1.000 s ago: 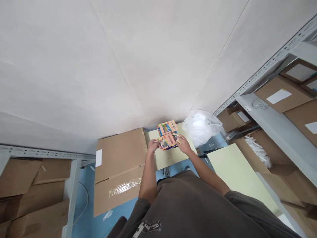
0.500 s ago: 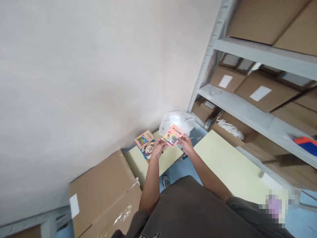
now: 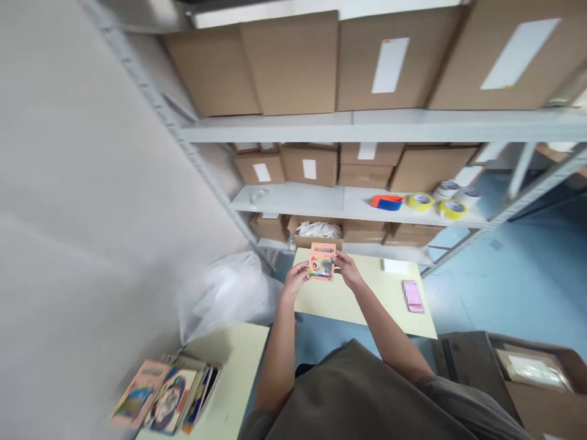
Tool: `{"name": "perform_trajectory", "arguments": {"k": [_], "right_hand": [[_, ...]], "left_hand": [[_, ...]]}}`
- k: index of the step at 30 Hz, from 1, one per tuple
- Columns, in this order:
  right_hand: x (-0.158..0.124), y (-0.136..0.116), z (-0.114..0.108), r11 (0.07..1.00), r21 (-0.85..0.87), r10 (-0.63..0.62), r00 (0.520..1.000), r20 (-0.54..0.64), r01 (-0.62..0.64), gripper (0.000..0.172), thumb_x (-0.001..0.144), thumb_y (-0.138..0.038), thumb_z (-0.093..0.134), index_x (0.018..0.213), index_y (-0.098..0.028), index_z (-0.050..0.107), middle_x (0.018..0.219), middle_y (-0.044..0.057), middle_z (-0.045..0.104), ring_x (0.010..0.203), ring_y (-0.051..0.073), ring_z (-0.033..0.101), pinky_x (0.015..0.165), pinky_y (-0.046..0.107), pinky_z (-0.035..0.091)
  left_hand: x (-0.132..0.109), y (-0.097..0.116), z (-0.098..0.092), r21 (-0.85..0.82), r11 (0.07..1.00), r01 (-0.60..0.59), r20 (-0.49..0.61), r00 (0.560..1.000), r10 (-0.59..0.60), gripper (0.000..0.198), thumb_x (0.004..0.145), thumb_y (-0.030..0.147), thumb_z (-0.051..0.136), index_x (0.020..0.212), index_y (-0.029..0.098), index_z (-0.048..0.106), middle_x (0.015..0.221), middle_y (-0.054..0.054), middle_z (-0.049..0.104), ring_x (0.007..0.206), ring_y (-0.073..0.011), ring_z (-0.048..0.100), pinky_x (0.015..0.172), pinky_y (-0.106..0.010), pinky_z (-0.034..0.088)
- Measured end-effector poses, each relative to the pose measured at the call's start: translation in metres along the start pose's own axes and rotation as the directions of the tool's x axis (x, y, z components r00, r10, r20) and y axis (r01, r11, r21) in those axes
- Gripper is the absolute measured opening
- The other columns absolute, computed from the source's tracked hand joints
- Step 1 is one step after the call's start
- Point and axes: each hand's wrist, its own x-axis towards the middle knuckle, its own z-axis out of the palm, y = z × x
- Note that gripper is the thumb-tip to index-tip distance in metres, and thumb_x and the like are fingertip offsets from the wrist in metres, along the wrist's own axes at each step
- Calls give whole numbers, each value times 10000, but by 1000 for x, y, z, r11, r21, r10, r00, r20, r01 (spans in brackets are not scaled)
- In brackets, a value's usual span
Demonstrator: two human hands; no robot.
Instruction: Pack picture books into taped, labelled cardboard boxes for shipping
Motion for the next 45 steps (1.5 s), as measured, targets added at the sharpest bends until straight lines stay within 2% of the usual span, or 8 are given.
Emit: {"name": "perform_trajectory", "arguments": {"k": [5, 10, 15, 23, 29, 35, 42, 45], "right_hand": [[-5, -37, -78, 995, 86, -36, 971, -238, 57, 570, 679, -601, 916, 1099, -265, 724, 978, 36, 792, 843, 225, 714, 751, 365, 591], [-13, -51, -107, 992, 83, -68, 958, -279, 95, 579, 644, -416, 919, 1156, -264, 694, 878, -2, 785, 771, 214, 711, 729, 352, 588], [-6, -55, -91, 984, -75, -174, 933, -316, 159, 503, 717, -383, 838, 1188, -248, 722, 900, 16, 802, 812, 238, 735, 772, 391, 620], [11, -38, -29, 858, -424, -400, 895, -198, 289, 555, 757, -369, 849, 1304, -306, 775, 1549, 102, 615, 1390, 330, 606, 1012, 461, 617], [12, -44, -29, 955, -219, -272, 880, -389, 198, 577, 766, -452, 866, 1304, -278, 750, 1353, 99, 756, 1238, 335, 704, 1029, 532, 606], [13, -51, -21, 959, -178, -278, 866, -415, 223, 495, 760, -439, 890, 1211, -269, 779, 1193, 77, 818, 1091, 326, 762, 953, 503, 634], [13, -41, -6, 862, -407, -414, 882, -224, 301, 534, 763, -385, 860, 1288, -318, 788, 1533, 81, 650, 1413, 342, 597, 999, 461, 618], [6, -48, -23, 870, -393, -441, 827, -349, 298, 543, 766, -410, 863, 1295, -323, 775, 1504, 79, 665, 1387, 325, 604, 1027, 463, 600]], "left_hand": [[45, -5, 106, 5, 1000, -4, 168, 986, 3, 613, 573, 484, 993, 1073, 177, 814, 1138, -141, 813, 914, -218, 757, 768, -306, 574], [69, -10, 151, 10, 999, -43, 220, 975, 40, 583, 642, 496, 969, 1103, 182, 796, 1153, -138, 810, 951, -229, 751, 791, -315, 577], [77, 8, 153, 152, 966, -211, 191, 965, 181, 522, 650, 339, 986, 1125, 226, 802, 1173, -109, 797, 1041, -281, 740, 933, -386, 582], [75, 48, 139, 197, 925, -326, 448, 869, 211, 338, 816, 432, 860, 1044, 193, 787, 1003, -84, 803, 1006, -280, 737, 969, -386, 575], [105, 52, 102, -19, 997, -70, 575, 816, 68, 639, 755, 495, 893, 1288, 181, 735, 1222, -132, 785, 1121, -318, 734, 927, -407, 607], [117, 43, 105, 95, 967, -234, 301, 933, 196, 614, 688, 347, 973, 1252, 219, 769, 1157, -114, 768, 1137, -291, 716, 1068, -443, 562], [91, 50, 126, 0, 961, -278, 531, 814, 235, 618, 784, 373, 910, 1351, 219, 716, 1381, -143, 714, 1252, -323, 691, 1063, -449, 585], [91, 59, 130, -53, 979, -194, 567, 802, 190, 610, 808, 413, 864, 1356, 211, 689, 1354, -131, 745, 1239, -316, 709, 1057, -451, 589]]}}
